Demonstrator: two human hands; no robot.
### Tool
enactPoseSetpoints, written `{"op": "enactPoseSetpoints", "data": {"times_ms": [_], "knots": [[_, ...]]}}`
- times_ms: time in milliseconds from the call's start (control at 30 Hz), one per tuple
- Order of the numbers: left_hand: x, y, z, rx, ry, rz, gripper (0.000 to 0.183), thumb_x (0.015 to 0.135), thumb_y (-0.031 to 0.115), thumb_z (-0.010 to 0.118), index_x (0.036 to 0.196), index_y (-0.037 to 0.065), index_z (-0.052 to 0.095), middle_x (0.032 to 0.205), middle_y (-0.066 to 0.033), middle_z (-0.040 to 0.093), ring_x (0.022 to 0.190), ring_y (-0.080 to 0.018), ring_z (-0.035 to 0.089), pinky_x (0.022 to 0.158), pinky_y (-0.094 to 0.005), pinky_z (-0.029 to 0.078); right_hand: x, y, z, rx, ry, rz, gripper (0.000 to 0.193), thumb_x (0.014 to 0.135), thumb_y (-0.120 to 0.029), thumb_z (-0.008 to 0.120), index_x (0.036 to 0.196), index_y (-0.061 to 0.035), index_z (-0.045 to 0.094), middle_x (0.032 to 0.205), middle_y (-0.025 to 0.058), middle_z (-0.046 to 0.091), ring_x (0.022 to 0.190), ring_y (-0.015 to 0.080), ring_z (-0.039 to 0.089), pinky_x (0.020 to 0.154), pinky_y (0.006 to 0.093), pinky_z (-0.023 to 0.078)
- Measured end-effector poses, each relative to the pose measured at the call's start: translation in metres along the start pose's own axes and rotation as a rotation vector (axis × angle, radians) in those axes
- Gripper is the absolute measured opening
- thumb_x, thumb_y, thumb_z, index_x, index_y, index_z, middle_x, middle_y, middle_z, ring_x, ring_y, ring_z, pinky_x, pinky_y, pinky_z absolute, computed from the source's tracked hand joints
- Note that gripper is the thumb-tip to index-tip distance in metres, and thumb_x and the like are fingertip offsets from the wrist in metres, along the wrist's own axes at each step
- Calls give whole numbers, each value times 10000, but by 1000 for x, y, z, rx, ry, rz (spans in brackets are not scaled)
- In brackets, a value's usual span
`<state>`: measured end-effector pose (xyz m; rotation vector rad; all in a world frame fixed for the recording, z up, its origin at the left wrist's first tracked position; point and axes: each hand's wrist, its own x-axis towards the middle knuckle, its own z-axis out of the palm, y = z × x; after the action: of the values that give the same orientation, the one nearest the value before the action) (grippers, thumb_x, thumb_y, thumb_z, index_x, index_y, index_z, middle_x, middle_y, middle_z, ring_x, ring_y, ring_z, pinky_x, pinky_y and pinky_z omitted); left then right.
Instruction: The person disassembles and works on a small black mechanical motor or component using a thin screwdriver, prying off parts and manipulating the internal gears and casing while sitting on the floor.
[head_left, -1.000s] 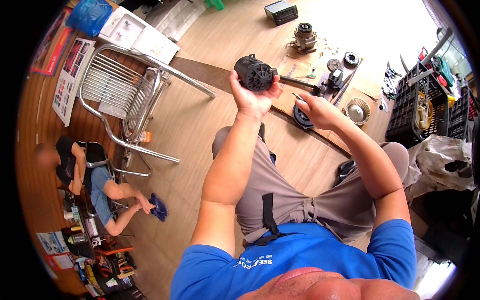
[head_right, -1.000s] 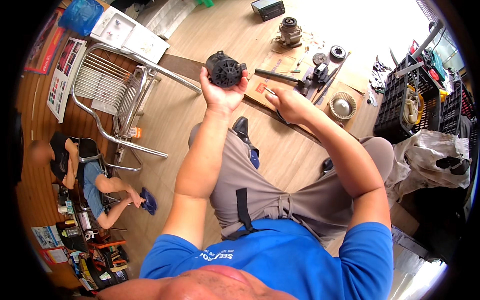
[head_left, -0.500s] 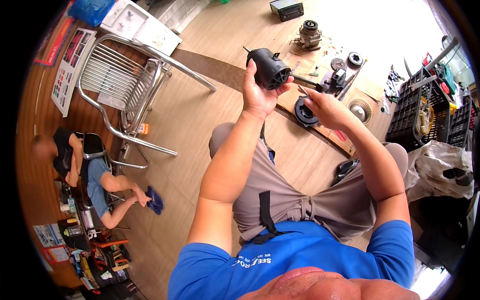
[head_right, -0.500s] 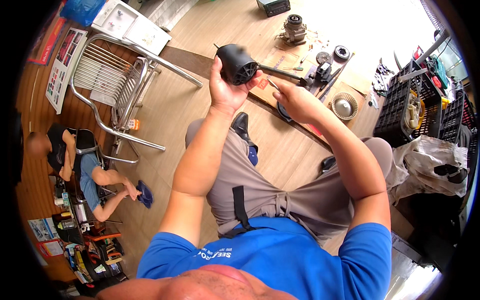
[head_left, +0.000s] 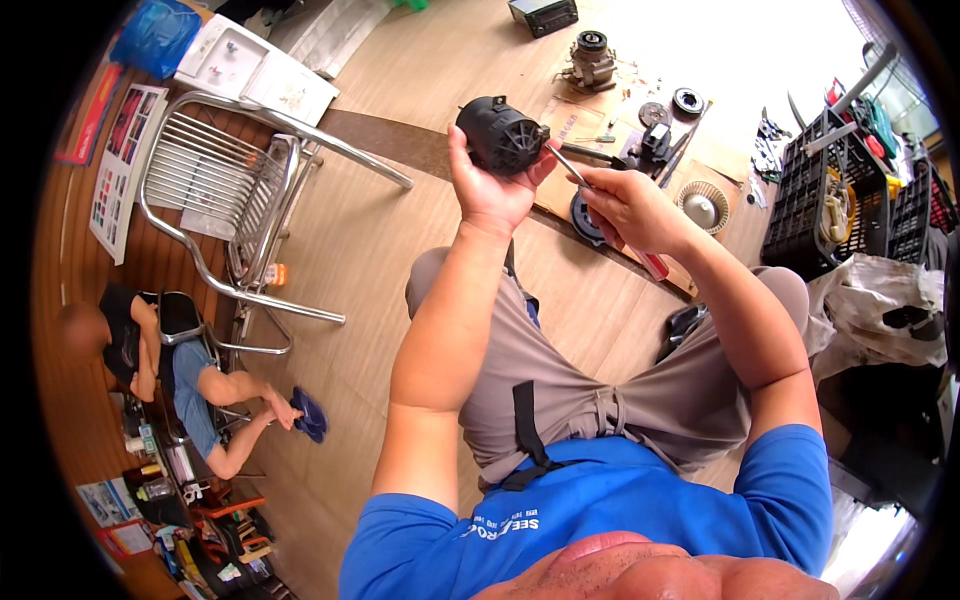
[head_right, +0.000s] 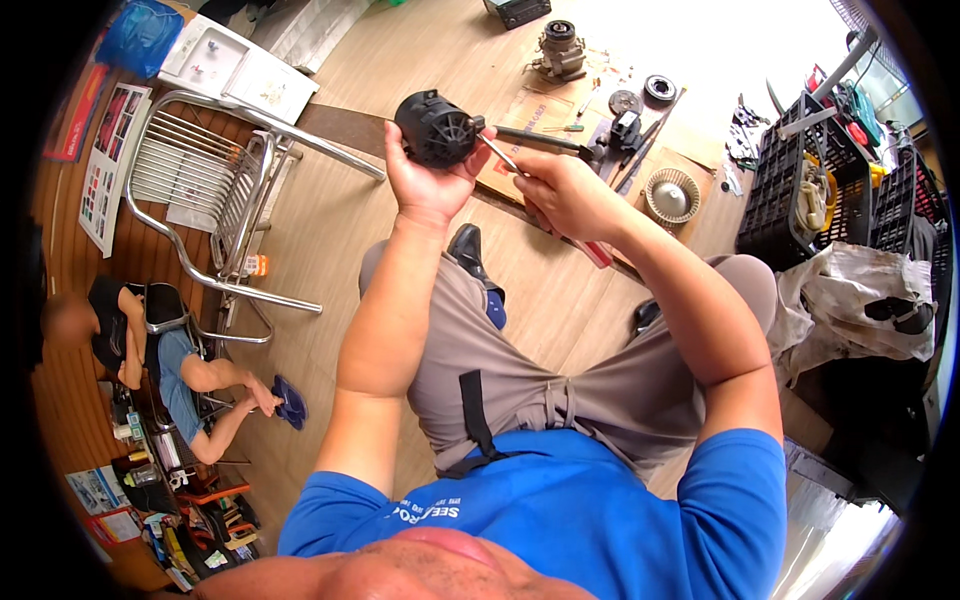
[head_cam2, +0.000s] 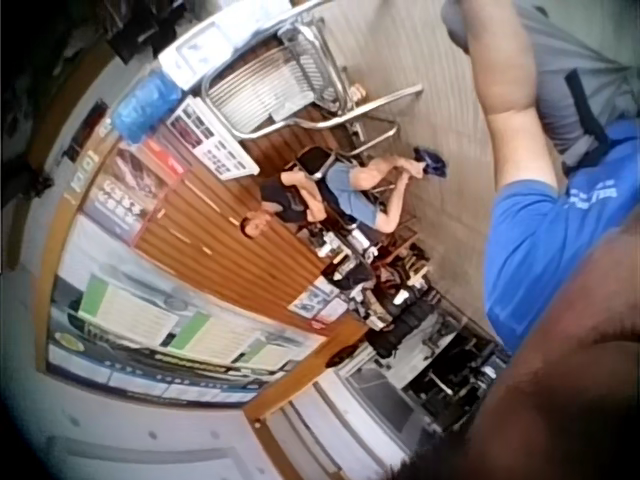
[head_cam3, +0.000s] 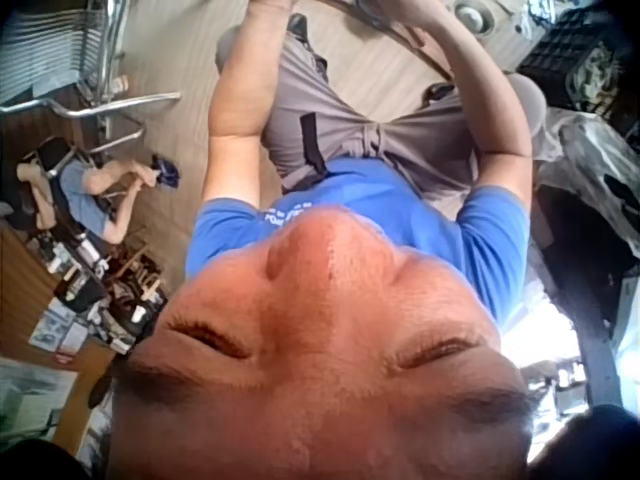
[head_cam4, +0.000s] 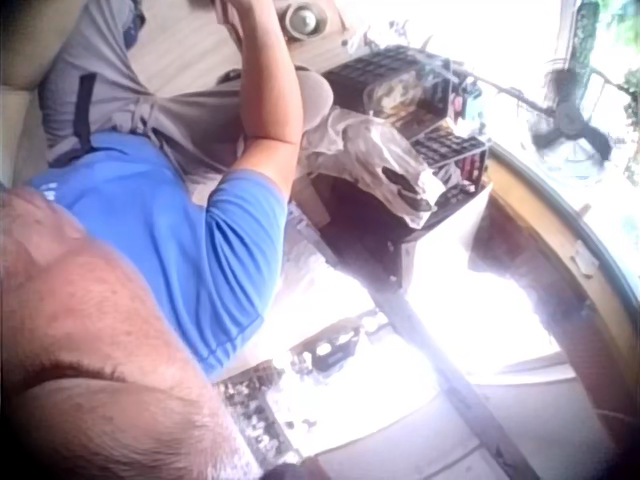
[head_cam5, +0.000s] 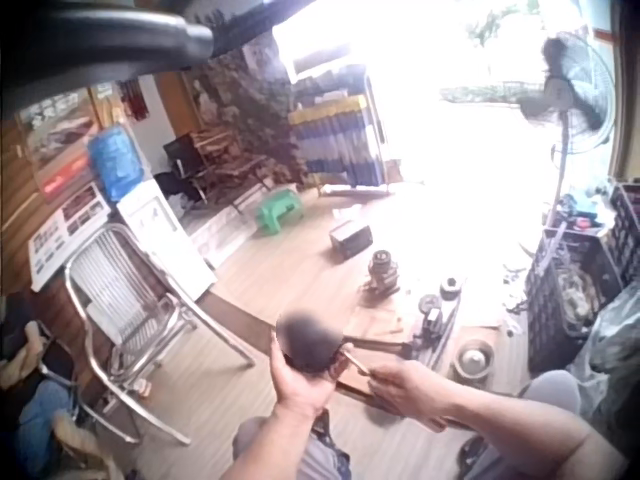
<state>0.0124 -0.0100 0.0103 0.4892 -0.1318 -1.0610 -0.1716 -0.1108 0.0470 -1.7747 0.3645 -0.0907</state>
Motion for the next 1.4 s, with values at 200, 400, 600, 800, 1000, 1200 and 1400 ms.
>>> {"op": "enactPoseSetpoints", "data": {"times_ms": [200, 400, 600, 800, 1000, 1200, 1400], "knots": [[3, 3, -5, -76, -41, -43, 759, 868, 699, 399, 1232, 52, 559, 1111, -228, 625, 1003, -448, 616, 801, -522, 569, -2, 0, 1, 270, 16, 2, 346, 1039, -190, 416, 1337, -55, 530, 598, -12, 527, 466, 58, 503, 445, 222, 426], [4, -1, -4, 15, -49, -40, 772, 871, 693, 419, 1240, 25, 537, 1119, -240, 613, 1023, -479, 603, 796, -533, 579, -3, -4, -2, 290, -8, 14, 374, 1033, -164, 418, 1381, -48, 488, 626, -12, 547, 472, 47, 515, 452, 203, 444], [-1, -5, 10, 112, -26, 3, 745, 868, 704, 442, 1215, 51, 536, 1042, -157, 653, 888, -340, 677, 733, -462, 601, -4, 0, -3, 384, -21, 28, 382, 1027, -165, 416, 1387, -57, 485, 627, -5, 531, 449, 64, 491, 429, 208, 424], [-3, -3, 9, 153, -119, 55, 704, 878, 651, 497, 1246, 52, 524, 1075, -161, 651, 898, -361, 676, 745, -473, 600, -7, -2, -8, 876, -137, 160, 359, 1025, -170, 407, 1355, -93, 523, 637, -4, 512, 440, 87, 464, 401, 217, 390], [0, 1, 5, 226, -219, 64, 631, 921, 550, 515, 1278, 29, 514, 1138, -181, 639, 968, -370, 665, 804, -497, 593, -7, 2, -5, 736, -67, 145, 358, 1027, -169, 399, 1355, -99, 523, 622, -10, 484, 421, 84, 442, 390, 216, 383], [-5, -5, 9, 327, -191, 110, 542, 917, 461, 585, 1277, 71, 469, 1082, -157, 641, 878, -292, 692, 755, -426, 615, -9, 4, -1, 201, 76, 80, 343, 1019, -166, 422, 1330, -91, 544, 605, 20, 514, 461, 98, 492, 442, 243, 398], [-8, -17, 7, 486, -149, 265, 392, 943, 333, 585, 1191, 34, 528, 993, -113, 641, 795, -225, 659, 634, -348, 561, 3, 41, 9, -198, 364, -53, 300, 983, -192, 541, 1246, -52, 583, 657, 30, 534, 619, 78, 520, 573, 276, 443]]}}
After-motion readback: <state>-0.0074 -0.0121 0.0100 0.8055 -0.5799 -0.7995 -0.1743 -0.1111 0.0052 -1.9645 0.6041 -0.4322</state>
